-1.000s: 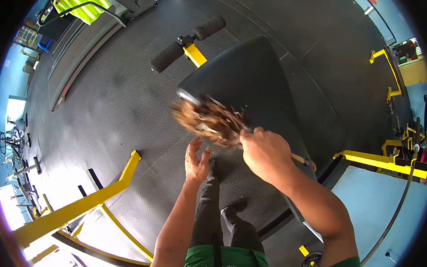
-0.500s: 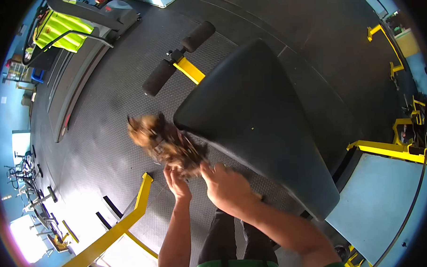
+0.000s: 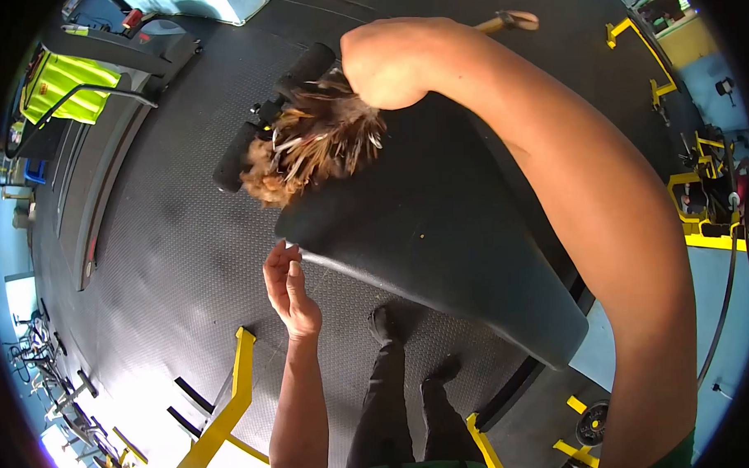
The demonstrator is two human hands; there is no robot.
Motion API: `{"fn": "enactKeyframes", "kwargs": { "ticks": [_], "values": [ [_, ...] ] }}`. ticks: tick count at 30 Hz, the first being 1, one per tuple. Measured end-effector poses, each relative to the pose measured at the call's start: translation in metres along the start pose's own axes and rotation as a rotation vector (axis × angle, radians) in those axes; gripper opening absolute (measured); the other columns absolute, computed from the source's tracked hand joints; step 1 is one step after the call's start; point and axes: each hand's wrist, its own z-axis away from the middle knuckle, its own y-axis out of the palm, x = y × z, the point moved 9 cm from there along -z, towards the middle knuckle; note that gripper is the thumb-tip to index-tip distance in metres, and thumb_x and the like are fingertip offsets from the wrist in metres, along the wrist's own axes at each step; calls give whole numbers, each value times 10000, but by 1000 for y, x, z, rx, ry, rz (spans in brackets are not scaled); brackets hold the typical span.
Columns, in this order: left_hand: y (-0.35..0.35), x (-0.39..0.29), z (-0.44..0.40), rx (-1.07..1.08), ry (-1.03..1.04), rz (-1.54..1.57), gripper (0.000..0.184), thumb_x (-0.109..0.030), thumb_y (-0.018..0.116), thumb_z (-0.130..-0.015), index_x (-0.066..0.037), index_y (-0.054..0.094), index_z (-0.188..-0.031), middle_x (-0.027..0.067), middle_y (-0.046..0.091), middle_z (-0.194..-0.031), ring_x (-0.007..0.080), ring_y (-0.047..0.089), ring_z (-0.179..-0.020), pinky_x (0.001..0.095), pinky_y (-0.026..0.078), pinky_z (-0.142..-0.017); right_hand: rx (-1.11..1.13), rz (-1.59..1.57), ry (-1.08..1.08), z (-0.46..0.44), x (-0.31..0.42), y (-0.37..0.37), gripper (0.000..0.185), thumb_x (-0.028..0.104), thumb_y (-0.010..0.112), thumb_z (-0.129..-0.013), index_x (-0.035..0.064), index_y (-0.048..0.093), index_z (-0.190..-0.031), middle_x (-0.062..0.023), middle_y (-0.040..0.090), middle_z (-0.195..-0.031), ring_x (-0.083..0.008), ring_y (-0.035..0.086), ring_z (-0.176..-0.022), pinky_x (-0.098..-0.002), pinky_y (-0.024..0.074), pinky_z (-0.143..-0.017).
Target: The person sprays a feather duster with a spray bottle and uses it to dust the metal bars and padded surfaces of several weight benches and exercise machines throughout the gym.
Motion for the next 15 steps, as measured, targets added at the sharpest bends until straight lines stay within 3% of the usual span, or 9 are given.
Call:
{"fn": "enactKeyframes", "kwargs": {
  "ticks": [2, 5, 7, 10, 11, 12, 15],
  "values": [
    [1, -2, -3, -8, -8, 9, 400, -338, 467, -952, -39, 529, -1209, 65, 574, -1112, 193, 550, -1039, 357, 415, -928, -19, 20, -63, -15, -44, 28, 150, 39, 578, -703, -10, 692, -788, -200, 672, -839, -360, 648, -784, -436, 516, -657],
    [-2, 0, -2, 22, 17, 43, 371, -309, 460, -956, -41, 528, -1203, 61, 577, -1104, 194, 555, -1036, 353, 412, -930, -197, -219, 412, 15, -151, 60, 158, 32, 547, -734, -6, 682, -806, -207, 667, -835, -359, 649, -825, -428, 512, -716],
    [-3, 4, 2, 41, 14, 49, 358, -290, 458, -958, -51, 526, -1215, 55, 587, -1095, 178, 559, -1032, 343, 408, -933, -185, -177, 644, 54, -170, 62, 164, 15, 534, -728, -7, 675, -810, -231, 655, -835, -382, 637, -846, -426, 506, -741],
    [-5, 13, 11, 53, -47, 53, 362, -279, 463, -956, -58, 518, -1237, 41, 602, -1083, 156, 556, -1033, 333, 396, -937, -282, -360, 589, 96, -183, 95, 163, 10, 530, -708, -19, 670, -787, -261, 628, -841, -415, 618, -826, -441, 499, -730],
    [-3, 16, 13, 81, -37, 59, 365, -283, 461, -958, -59, 517, -1241, 36, 602, -1084, 153, 558, -1021, 334, 396, -933, -186, -340, 615, 111, -190, 117, 162, 12, 529, -700, -20, 669, -776, -268, 618, -833, -422, 613, -809, -446, 495, -717],
    [0, 16, 14, 91, -62, 114, 330, -181, 478, -946, -7, 509, -1225, 55, 567, -1063, 158, 512, -993, 341, 402, -953, -90, -325, 646, 132, -196, 141, 161, 13, 528, -692, -21, 668, -764, -275, 607, -825, -429, 608, -791, -451, 490, -704],
    [6, 13, 18, 131, -56, 73, 328, -188, 466, -953, -21, 512, -1232, 57, 568, -1062, 156, 511, -1003, 336, 402, -951, 96, -340, 770, 215, -213, 195, 150, 36, 556, -682, -9, 677, -758, -262, 613, -817, -427, 609, -774, -454, 485, -687]
  ]
}}
